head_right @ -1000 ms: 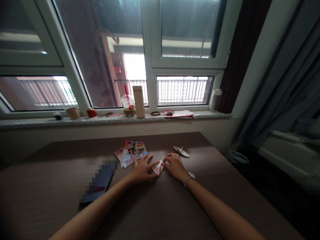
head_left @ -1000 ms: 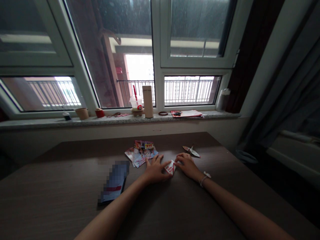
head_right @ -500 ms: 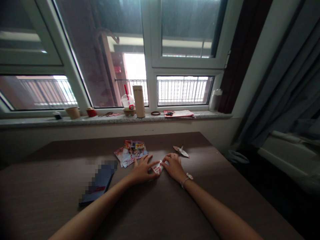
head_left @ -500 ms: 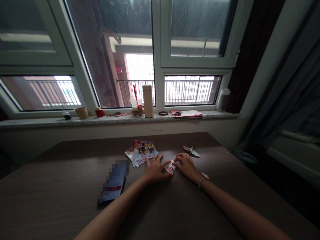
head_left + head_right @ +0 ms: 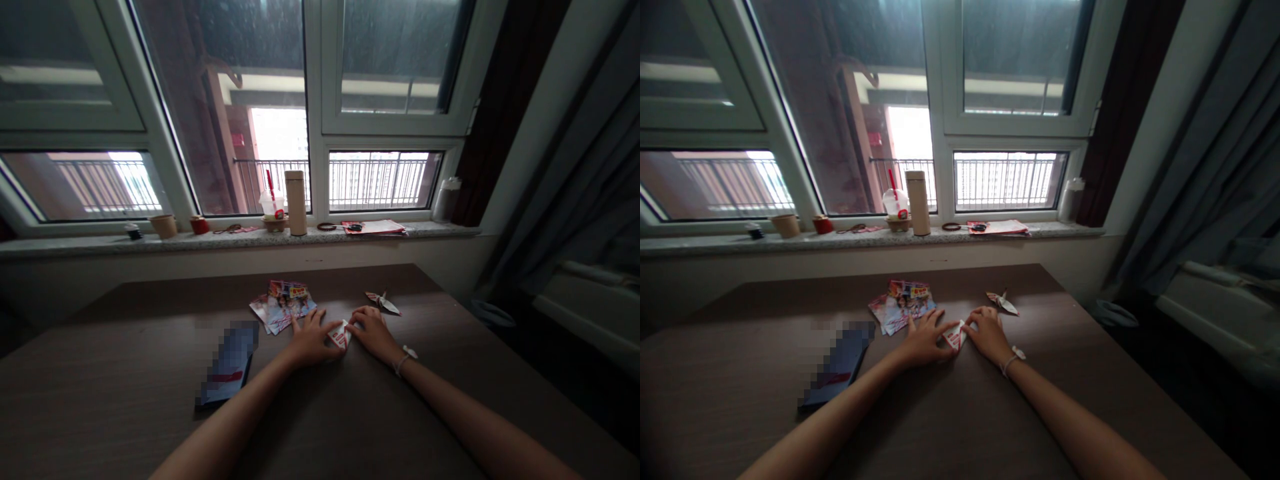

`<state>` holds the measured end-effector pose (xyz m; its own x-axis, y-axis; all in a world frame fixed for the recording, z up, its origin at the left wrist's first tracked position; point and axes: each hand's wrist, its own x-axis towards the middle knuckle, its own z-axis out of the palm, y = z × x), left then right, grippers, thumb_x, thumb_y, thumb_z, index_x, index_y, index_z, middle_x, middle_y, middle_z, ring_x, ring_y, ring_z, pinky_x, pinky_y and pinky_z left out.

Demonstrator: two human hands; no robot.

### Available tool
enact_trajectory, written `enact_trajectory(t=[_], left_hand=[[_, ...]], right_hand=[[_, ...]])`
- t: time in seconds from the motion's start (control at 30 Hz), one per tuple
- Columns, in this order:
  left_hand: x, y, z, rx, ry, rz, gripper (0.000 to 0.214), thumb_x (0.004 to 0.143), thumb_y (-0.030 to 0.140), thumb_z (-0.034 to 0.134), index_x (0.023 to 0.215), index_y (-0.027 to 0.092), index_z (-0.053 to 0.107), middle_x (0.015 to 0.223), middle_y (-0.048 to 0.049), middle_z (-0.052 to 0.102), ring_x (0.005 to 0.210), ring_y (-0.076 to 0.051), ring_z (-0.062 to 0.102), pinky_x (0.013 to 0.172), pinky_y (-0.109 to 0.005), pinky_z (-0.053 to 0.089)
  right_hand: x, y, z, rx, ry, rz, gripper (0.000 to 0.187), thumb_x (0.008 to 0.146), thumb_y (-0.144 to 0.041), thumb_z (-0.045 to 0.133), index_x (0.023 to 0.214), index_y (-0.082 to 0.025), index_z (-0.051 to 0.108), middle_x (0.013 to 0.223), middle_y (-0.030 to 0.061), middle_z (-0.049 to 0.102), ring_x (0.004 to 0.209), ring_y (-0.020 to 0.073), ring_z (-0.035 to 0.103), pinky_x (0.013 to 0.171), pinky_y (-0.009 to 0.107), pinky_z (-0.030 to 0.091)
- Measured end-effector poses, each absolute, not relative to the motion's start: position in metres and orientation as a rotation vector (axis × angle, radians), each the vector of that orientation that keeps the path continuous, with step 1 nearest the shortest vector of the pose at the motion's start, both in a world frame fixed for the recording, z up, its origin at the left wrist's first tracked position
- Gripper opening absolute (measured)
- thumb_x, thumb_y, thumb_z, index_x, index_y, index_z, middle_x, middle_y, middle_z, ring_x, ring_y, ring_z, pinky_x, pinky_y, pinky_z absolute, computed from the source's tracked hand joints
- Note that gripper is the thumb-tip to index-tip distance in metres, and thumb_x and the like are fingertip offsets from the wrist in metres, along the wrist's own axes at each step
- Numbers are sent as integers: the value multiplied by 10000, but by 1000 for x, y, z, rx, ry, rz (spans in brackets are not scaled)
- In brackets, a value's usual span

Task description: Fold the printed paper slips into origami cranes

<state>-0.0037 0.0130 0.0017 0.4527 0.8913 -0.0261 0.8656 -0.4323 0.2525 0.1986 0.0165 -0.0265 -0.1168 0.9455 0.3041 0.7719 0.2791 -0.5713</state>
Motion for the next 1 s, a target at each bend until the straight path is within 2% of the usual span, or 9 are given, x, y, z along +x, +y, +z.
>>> enact_trajectory(t=[0.27, 0.43, 0.57, 1.0], left_hand=[[-4, 13, 0, 2499, 1513, 166, 705, 738, 658, 609, 1393, 472, 426, 1586, -88, 258, 1463, -377, 162, 1031, -777, -17], [-3, 13, -3, 2488, 1554, 235, 509, 857, 645, 472, 1338, 481, 496, 1570, -48, 301, 1455, -358, 199, 1054, -759, 19], [-2, 13, -5, 2476, 1578, 295, 552, 805, 708, 511, 1308, 481, 528, 1562, -51, 315, 1448, -375, 203, 1045, -770, 36], [-2, 12, -2, 2465, 1579, 275, 585, 765, 682, 581, 1310, 480, 520, 1561, -75, 308, 1450, -363, 200, 1039, -772, 35]], right_hand=[[198, 15, -27, -1526, -1938, 343, 135, 847, -354, 644, 861, -236, 707, 1111, 57, 599, 1135, 244, 467, 989, 375, 336], [199, 15, -28, -1524, -1946, 337, 136, 846, -365, 648, 876, -246, 707, 1106, 50, 596, 1127, 236, 469, 983, 373, 341], [198, 14, -26, -1532, -1941, 336, 128, 840, -358, 652, 876, -248, 708, 1100, 49, 596, 1122, 233, 470, 990, 372, 338], [197, 13, -24, -1551, -1930, 350, 146, 836, -375, 653, 863, -245, 713, 1104, 48, 597, 1128, 238, 462, 999, 373, 332]])
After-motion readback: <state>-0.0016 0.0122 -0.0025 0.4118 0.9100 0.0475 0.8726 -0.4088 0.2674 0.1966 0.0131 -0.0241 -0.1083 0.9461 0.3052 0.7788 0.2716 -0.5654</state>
